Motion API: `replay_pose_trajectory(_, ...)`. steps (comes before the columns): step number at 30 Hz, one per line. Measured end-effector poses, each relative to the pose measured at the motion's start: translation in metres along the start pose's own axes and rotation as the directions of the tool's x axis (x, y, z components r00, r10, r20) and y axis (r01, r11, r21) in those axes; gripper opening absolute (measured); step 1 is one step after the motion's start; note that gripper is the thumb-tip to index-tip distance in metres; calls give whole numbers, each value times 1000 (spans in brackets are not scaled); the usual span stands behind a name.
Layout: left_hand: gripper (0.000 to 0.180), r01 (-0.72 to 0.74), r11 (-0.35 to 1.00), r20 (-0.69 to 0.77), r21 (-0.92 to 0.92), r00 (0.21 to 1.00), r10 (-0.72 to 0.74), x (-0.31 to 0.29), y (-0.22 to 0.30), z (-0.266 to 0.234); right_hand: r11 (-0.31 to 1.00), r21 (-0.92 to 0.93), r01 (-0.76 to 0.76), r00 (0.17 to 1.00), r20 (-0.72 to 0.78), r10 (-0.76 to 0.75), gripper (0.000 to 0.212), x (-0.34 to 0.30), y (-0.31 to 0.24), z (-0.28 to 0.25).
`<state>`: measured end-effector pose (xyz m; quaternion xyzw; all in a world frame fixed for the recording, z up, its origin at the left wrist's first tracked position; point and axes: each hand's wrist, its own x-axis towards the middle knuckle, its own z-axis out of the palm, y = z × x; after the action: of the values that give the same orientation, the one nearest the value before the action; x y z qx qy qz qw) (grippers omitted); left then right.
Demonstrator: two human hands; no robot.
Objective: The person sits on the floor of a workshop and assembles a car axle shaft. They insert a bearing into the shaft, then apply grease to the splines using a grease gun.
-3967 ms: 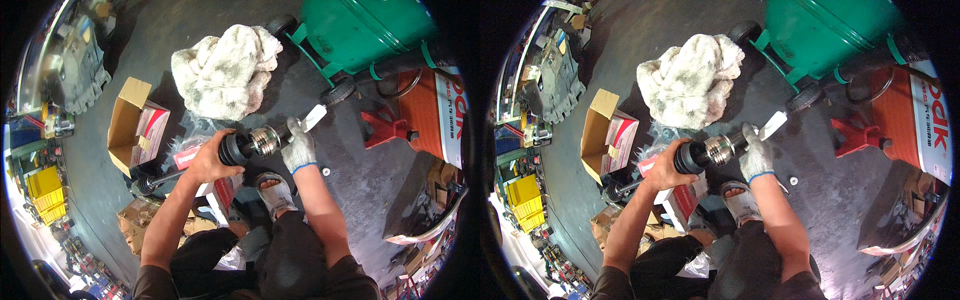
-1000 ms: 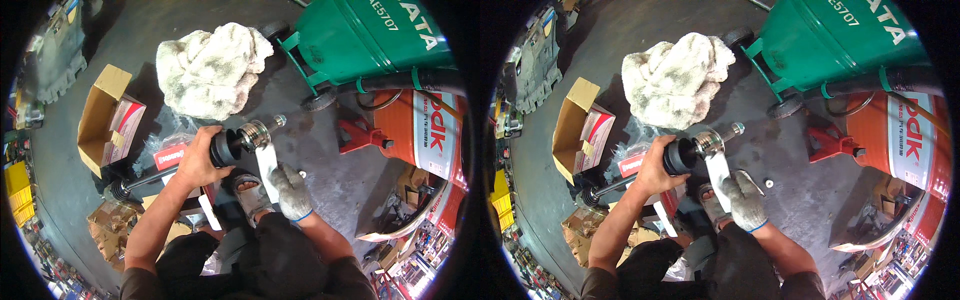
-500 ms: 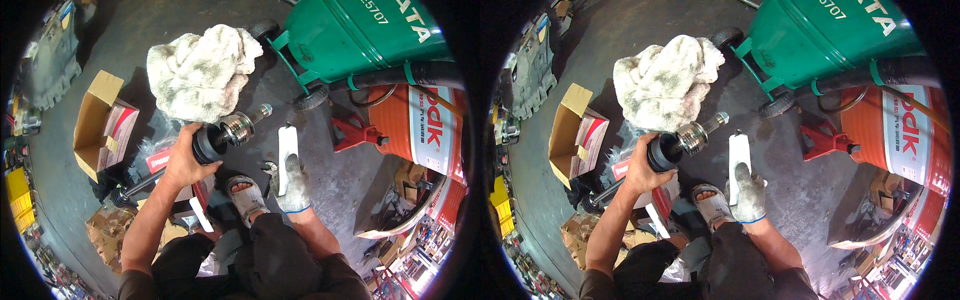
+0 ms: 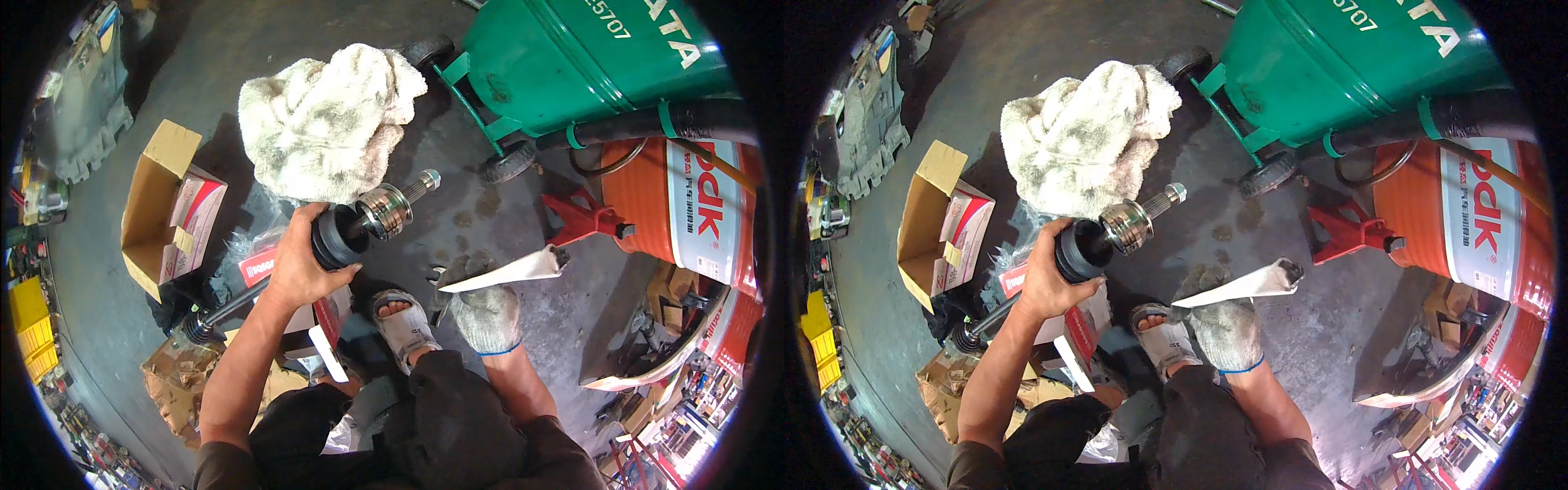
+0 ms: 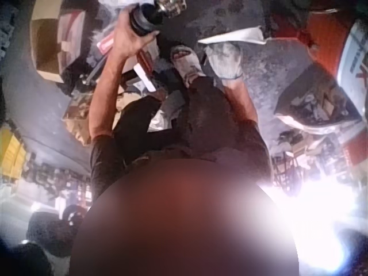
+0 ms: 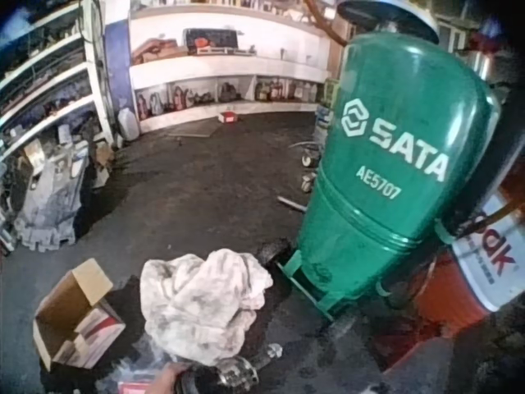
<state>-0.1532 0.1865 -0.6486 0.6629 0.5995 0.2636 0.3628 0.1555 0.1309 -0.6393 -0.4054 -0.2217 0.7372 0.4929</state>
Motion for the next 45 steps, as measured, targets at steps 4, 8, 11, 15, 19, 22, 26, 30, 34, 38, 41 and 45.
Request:
replay_pose_trajectory(4, 101, 13, 1000, 19, -21, 1000, -13, 0, -2, 1, 824, -567, -7, 1000, -17, -4, 30, -7, -12, -8)
replay_pose_trajectory(8, 103, -15, 999, 27, -29, 1000, 15, 0, -4, 3, 954, -232, -189, 962, -237, 133, 46, -2, -13, 3)
replay_pose_trajectory(11, 105, -13, 999, 29, -33, 999, 14, -2, -3, 4, 997, 42, -72, 992, -104, 76, 44, 7, -12, 18)
replay_pose_trajectory(15, 102, -51, 999, 21, 0, 998, 51, -2, -1, 3, 957, 26, -290, 956, -35, 290, 57, 17, -19, 27)
replay_pose_trajectory(19, 102, -66, 998, 14, 13, 998, 65, -2, 1, 2, 966, 131, -224, 973, 84, 214, 59, 23, -11, 37)
replay_pose_trajectory(22, 101, -58, 998, 10, 15, 998, 58, -2, 1, 2, 961, 198, -194, 981, 56, 186, 65, 27, -4, 37)
replay_pose_trajectory(26, 103, -30, 1000, 17, -2, 999, 30, -1, -1, 4, 976, 152, -155, 986, -44, 163, 52, 33, 4, 33)
replay_pose_trajectory(30, 104, 24, 999, 35, -21, 999, -23, -1, -3, 6, 970, 190, -152, 979, -106, 175, 38, 35, 15, 30)
replay_pose_trajectory(34, 105, 17, 1000, 43, 9, 999, -17, 0, -5, 7, 980, 90, -177, 939, -282, 196, 20, 37, 27, 28)
replay_pose_trajectory(38, 105, -5, 999, 42, 35, 999, 3, 1, -5, 8, 978, 101, -181, 949, -242, 201, 15, 40, 33, 22)
replay_pose_trajectory(41, 104, -9, 999, 40, 34, 999, 8, 1, -5, 9, 975, 134, -179, 945, -250, 208, 13, 39, 35, 19)
replay_pose_trajectory(45, 104, -3, 999, 40, 36, 999, 2, 0, -4, 10, 972, 114, -203, 927, -299, 229, 13, 40, 32, 17)
